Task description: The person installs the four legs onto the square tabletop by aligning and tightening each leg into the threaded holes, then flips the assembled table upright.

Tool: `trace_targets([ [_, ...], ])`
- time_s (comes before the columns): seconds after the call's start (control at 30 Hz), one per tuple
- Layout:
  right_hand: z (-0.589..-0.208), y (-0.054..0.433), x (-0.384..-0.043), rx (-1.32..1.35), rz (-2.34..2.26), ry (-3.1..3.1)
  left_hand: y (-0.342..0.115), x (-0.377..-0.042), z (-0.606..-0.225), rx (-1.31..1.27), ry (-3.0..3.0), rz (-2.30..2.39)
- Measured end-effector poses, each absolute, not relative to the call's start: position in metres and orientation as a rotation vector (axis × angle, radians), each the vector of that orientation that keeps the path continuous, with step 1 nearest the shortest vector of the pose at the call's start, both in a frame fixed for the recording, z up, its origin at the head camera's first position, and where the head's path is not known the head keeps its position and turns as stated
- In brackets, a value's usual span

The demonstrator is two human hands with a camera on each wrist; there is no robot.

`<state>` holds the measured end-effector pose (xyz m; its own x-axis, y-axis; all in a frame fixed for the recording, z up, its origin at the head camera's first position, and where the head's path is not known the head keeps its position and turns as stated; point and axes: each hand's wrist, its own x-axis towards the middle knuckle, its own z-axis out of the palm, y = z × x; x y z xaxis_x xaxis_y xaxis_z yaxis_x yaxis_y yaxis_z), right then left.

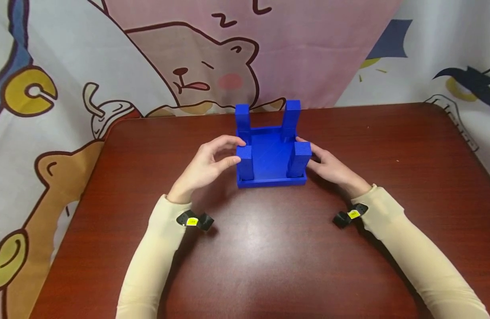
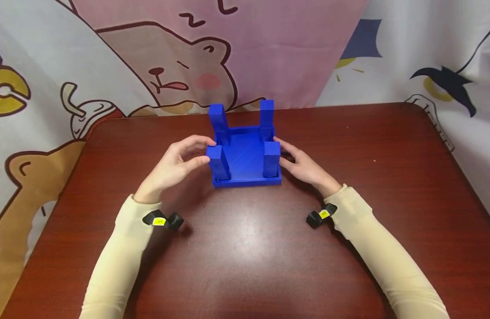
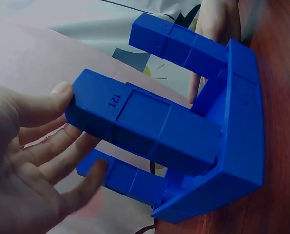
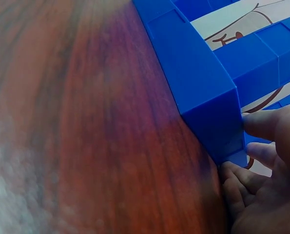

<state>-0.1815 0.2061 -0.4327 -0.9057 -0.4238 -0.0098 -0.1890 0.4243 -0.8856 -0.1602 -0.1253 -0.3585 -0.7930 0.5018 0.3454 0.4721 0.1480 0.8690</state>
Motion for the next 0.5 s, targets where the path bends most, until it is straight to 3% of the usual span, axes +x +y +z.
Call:
trace_targets([
  [0.23, -0.4339, 0.2067, -0.1837, -0.540, -1.481, 2.446, -0.1258, -0.1628, -0.3561, 1.093, 2.397, 1.697],
  [0.5, -0.4348, 0.2060, -0.1818, -0.529, -1.470, 2.448, -0.1263, -0.1614, -0.3647, 1.012, 2.273, 1.788],
])
